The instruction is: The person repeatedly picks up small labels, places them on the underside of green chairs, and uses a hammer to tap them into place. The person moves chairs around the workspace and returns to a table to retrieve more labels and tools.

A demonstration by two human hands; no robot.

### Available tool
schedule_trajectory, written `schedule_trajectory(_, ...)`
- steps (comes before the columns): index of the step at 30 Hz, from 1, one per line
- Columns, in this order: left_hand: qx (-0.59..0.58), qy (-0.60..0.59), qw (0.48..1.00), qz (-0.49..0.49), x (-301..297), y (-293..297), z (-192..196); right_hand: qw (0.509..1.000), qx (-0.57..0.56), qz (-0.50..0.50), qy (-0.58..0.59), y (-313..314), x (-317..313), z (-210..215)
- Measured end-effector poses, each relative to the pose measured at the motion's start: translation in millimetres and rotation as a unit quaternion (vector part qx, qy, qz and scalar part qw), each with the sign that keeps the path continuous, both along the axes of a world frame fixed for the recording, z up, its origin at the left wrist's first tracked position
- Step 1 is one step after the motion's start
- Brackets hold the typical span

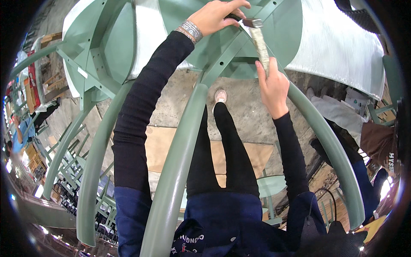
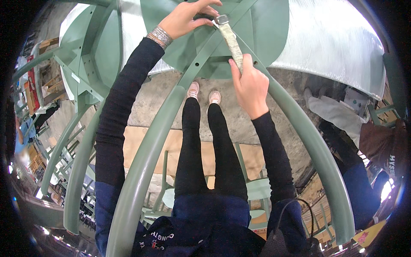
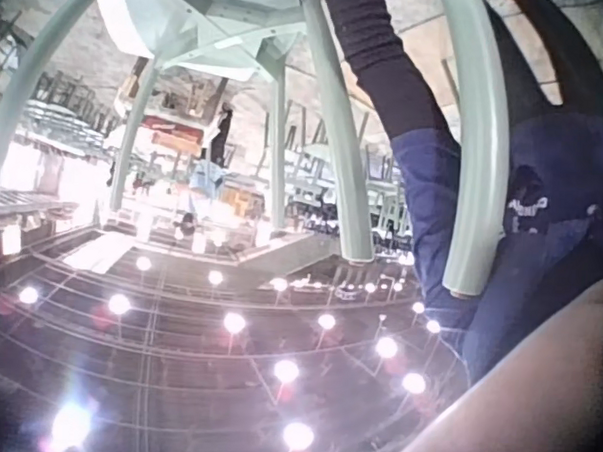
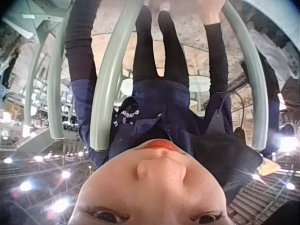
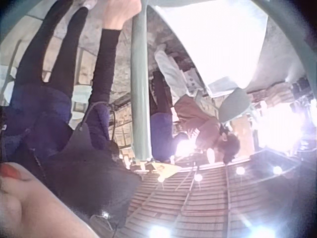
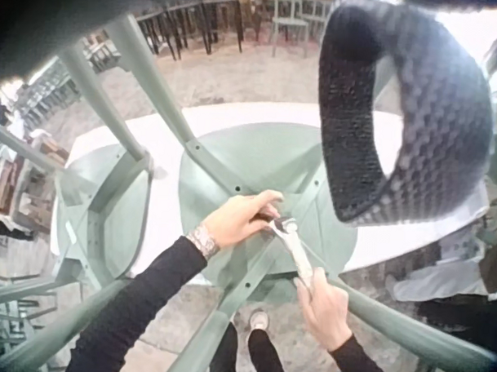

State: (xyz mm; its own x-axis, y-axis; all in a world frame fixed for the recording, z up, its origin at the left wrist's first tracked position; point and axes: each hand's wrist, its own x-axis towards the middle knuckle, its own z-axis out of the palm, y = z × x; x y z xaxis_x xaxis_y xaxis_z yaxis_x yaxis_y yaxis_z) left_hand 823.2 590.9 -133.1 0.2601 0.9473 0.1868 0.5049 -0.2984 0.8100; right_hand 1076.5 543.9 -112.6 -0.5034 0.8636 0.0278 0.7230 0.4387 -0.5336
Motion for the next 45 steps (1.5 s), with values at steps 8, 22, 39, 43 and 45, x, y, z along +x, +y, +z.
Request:
schedule_trajectory(8, -0.024, 0.024, 0.999, 0.018, -10.0, -4.4, -6.7, 0.998, 0.008, 0.032, -0.050, 12.7, -4.3, 18.5)
schedule_trajectory(22, 0.044, 0.021, 0.990, 0.135, -7.7, -25.6, -19.5, 0.986, 0.046, -0.037, 0.155, -4.0, 1.2, 11.0)
schedule_trajectory(39, 0.085, -0.021, 0.941, 0.328, 29.9, -18.7, -31.9, 0.997, -0.012, -0.073, 0.002, -31.0, 23.2, -6.9)
schedule_trajectory(43, 0.101, 0.015, 0.945, 0.309, 30.5, -14.8, -26.2, 0.984, 0.013, -0.114, 0.134, -37.3, 31.3, -9.7)
schedule_trajectory(45, 0.102, 0.029, 0.951, 0.291, 28.2, -14.1, -23.5, 0.995, -0.002, -0.084, -0.054, -26.1, 31.5, -19.9)
